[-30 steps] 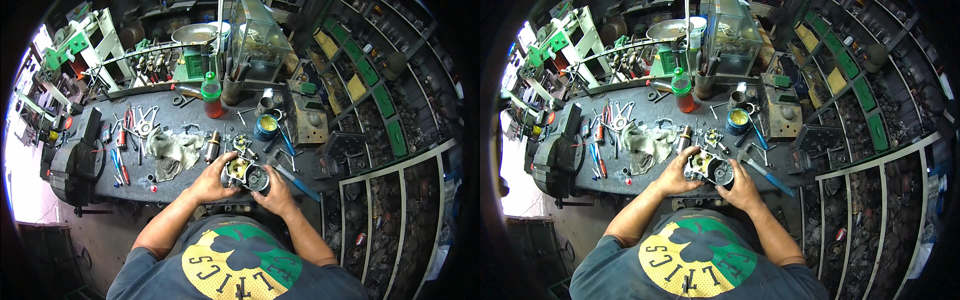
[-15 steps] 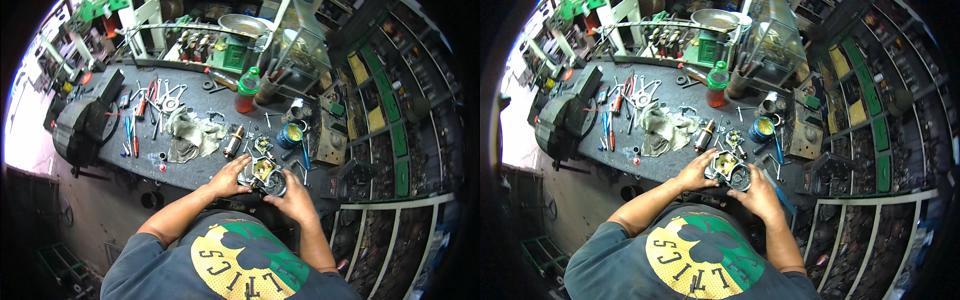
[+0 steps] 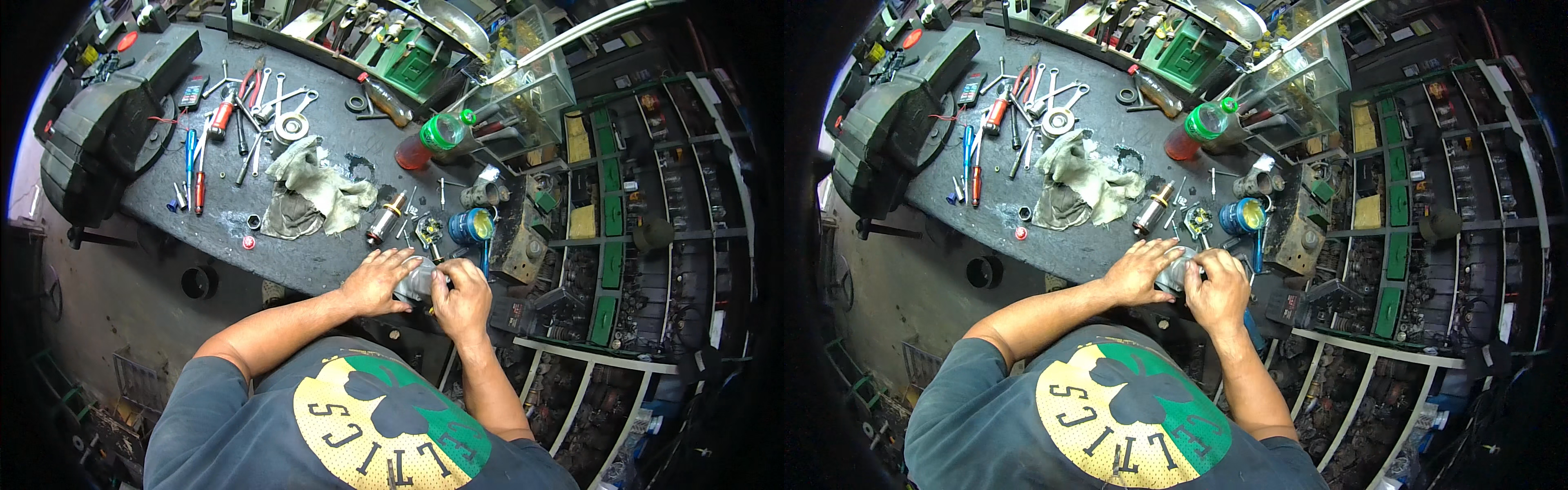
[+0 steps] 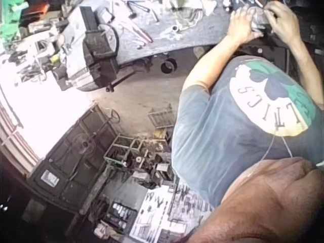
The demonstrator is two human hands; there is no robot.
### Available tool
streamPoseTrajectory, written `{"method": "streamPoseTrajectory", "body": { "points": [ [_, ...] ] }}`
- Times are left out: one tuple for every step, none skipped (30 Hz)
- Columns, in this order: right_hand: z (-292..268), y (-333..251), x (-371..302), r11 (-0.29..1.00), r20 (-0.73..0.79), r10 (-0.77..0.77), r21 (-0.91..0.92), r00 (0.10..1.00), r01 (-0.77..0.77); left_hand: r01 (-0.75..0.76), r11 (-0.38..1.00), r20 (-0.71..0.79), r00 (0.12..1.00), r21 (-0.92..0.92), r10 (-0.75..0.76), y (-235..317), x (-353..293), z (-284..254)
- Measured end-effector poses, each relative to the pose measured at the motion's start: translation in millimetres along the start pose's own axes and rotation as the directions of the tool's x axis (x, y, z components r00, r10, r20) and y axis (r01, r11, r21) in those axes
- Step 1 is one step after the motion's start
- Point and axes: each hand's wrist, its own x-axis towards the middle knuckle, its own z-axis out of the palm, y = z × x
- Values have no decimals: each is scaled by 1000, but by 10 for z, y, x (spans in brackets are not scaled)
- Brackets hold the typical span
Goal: The person cleans a metal housing with a rag, then uses a hammer to tap a cylindrical component into place. They insert a small pin with pliers and continue assembling small mechanical parts on a cluttered workbench.
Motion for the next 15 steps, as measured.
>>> {"method": "streamPoseTrajectory", "body": {
  "points": [
    [9,-18,-7,998,-45,-57,-23,997,56,3,1000,14,1000,-2,-3,17,-4,-12],
    [-28,-50,2,995,-17,-95,-30,995,94,3,1000,34,999,0,-3,12,-18,-15],
    [-55,-24,59,999,66,-37,-10,997,38,-4,1000,13,1000,13,3,1,-18,-16],
    [-84,22,158,1000,150,20,7,988,-21,-9,1000,-8,1000,25,9,-11,-12,-15],
    [-88,41,218,996,228,79,19,970,-86,-20,999,-25,999,41,21,-16,3,-32],
    [-65,39,226,992,234,119,19,965,-126,5,998,-7,1000,65,-5,3,-2,-55],
    [-30,19,173,996,175,88,-14,981,-86,7,999,9,1000,53,-8,-2,-15,-56],
    [19,-18,116,998,117,50,-48,992,-44,10,999,23,1000,44,-11,-24,-18,-50],
    [50,-63,84,996,60,10,-86,998,-5,14,999,37,999,34,-15,-40,-17,-38],
    [19,-104,71,999,51,-1,-48,999,4,22,1000,30,999,10,-22,-48,-5,-19],
    [15,-95,125,1000,96,20,-21,995,-18,35,999,18,999,-10,-34,-45,-23,-29],
    [-8,-36,208,999,135,52,2,990,-52,38,999,16,999,-31,-37,-35,-26,-31],
    [-20,-2,234,996,175,81,25,981,-87,38,999,30,999,-24,-37,-23,-43,-34],
    [13,3,235,995,123,90,25,988,-94,35,999,39,999,-12,-35,-32,-19,-49],
    [67,-20,168,996,77,78,-49,994,-74,33,999,47,998,0,-33,-37,4,-69]
  ]
}}
